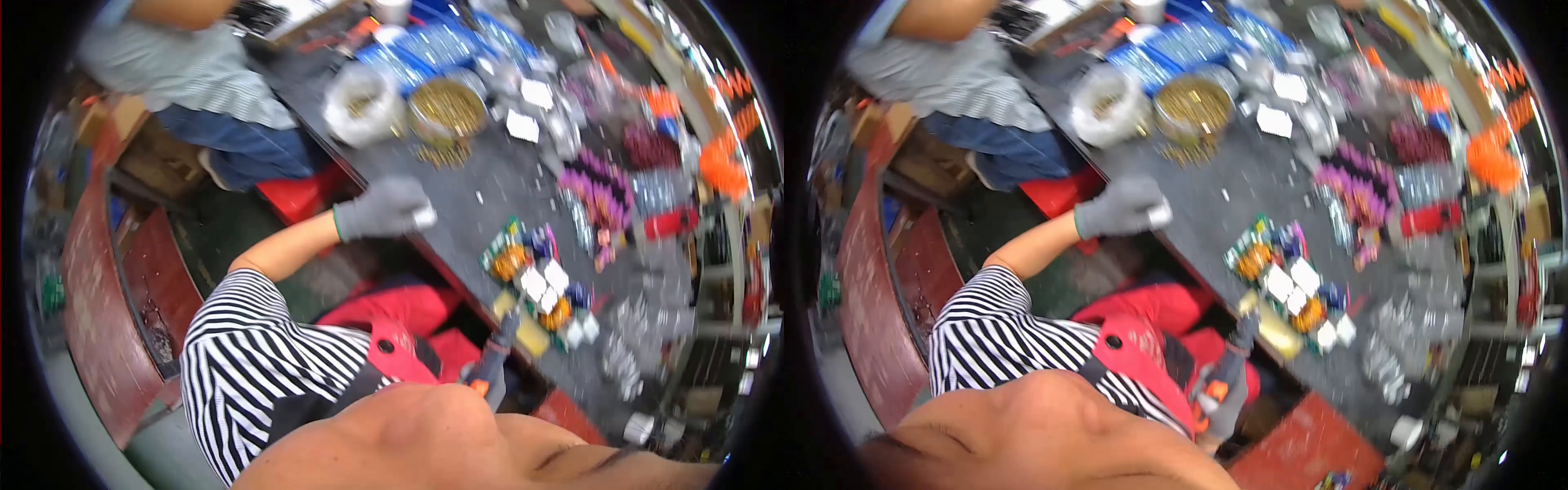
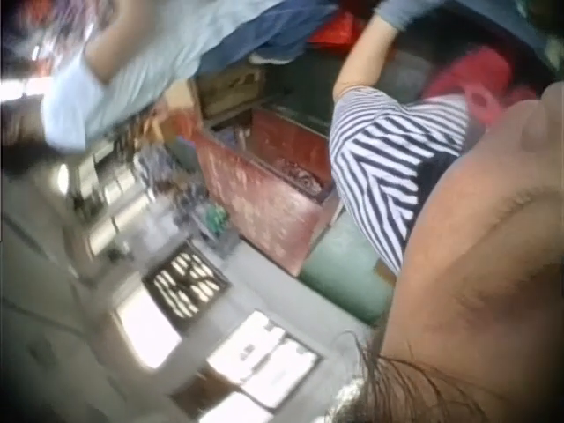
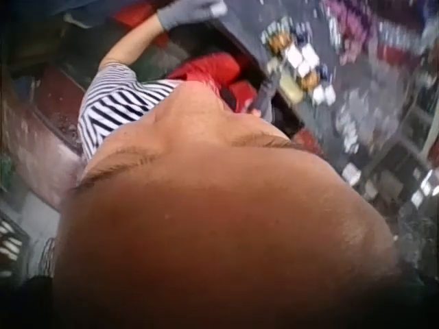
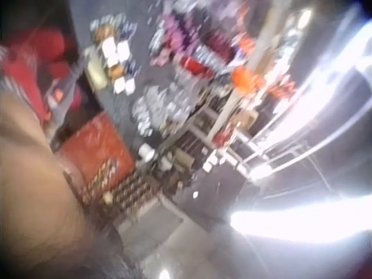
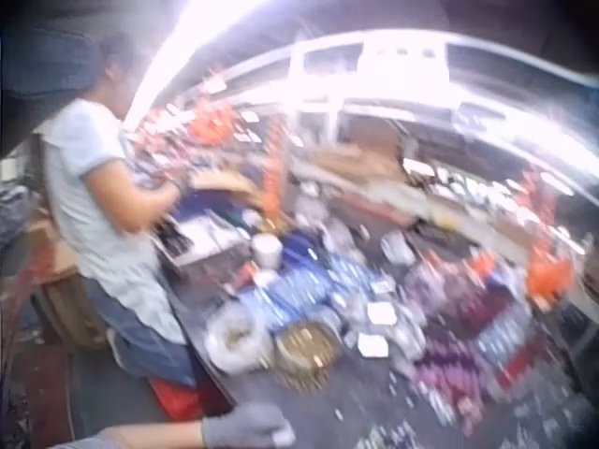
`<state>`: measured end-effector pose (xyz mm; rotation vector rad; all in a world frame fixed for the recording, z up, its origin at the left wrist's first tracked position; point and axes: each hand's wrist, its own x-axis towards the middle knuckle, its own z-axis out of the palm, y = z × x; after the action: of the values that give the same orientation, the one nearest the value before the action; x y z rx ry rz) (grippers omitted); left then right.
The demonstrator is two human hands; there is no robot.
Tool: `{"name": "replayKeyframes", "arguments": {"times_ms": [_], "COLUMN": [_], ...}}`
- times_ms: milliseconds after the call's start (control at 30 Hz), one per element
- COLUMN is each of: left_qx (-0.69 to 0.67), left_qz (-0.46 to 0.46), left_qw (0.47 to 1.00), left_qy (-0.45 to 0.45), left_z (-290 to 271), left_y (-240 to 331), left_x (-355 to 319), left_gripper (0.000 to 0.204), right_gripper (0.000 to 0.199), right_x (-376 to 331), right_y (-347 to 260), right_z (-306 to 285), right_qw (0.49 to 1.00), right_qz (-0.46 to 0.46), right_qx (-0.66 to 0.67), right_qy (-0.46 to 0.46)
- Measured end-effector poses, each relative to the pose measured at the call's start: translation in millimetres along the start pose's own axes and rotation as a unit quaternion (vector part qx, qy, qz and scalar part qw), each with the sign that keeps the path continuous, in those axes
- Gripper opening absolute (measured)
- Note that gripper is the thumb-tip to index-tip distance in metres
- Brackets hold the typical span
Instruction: The person assembles circuit boards by fastening heat sinks, electrical components, and wire cables using electric screwdrivers. The person then moves the assembled boards onto a side table and retrieves more circuit boards and heat sinks.
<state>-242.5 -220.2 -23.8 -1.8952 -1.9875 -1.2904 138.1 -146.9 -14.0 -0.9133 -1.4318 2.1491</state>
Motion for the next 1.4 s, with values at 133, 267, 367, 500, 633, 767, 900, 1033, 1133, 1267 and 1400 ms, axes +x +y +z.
{"name": "replayKeyframes", "arguments": {"times_ms": [133, 267, 367, 500, 633, 767, 900, 1033, 1133, 1267, 1400], "left_qx": [0.017, 0.063, 0.167, 0.245, 0.177, 0.162, 0.221, 0.181, -0.05, -0.415, -0.588], "left_qz": [-0.047, -0.059, -0.109, -0.202, -0.247, -0.201, -0.113, -0.128, -0.189, -0.223, -0.296], "left_qw": [0.996, 0.995, 0.977, 0.948, 0.953, 0.966, 0.968, 0.966, 0.965, 0.875, 0.751], "left_qy": [0.071, 0.056, 0.071, 0.03, 0.002, 0.016, -0.026, 0.135, 0.176, 0.109, 0.059], "left_z": [39, 66, 72, 76, 73, 63, 56, 61, 53, 65, 75], "left_y": [-15, -20, -22, -32, -45, -65, -47, -39, 23, 59, 90], "left_x": [34, 44, 50, 43, 37, 34, 59, 40, 43, 32, 29], "left_gripper": [0.015, 0.022, 0.03, 0.036, 0.028, 0.018, 0.01, 0.01, 0.017, 0.026, 0.025], "right_gripper": [0.068, 0.061, 0.058, 0.054, 0.054, 0.054, 0.059, 0.064, 0.064, 0.064, 0.063], "right_x": [-26, -27, -36, -46, -40, -29, -34, 36, 75, 102, 102], "right_y": [-8, -1, 1, 10, 12, 9, 8, 2, -4, -14, -19], "right_z": [-7, -19, -30, -44, -49, -44, -40, -19, 8, 26, 29], "right_qw": [0.998, 0.998, 1.0, 0.997, 0.994, 0.996, 0.996, 0.988, 0.978, 0.965, 0.961], "right_qz": [0.016, 0.019, -0.001, 0.0, -0.014, -0.004, -0.018, -0.051, -0.113, -0.173, -0.193], "right_qx": [-0.039, -0.045, -0.02, -0.079, -0.11, -0.083, -0.072, -0.058, -0.07, -0.092, -0.117], "right_qy": [0.052, 0.034, 0.011, 0.017, -0.001, -0.026, -0.04, -0.13, -0.161, -0.174, -0.162]}}
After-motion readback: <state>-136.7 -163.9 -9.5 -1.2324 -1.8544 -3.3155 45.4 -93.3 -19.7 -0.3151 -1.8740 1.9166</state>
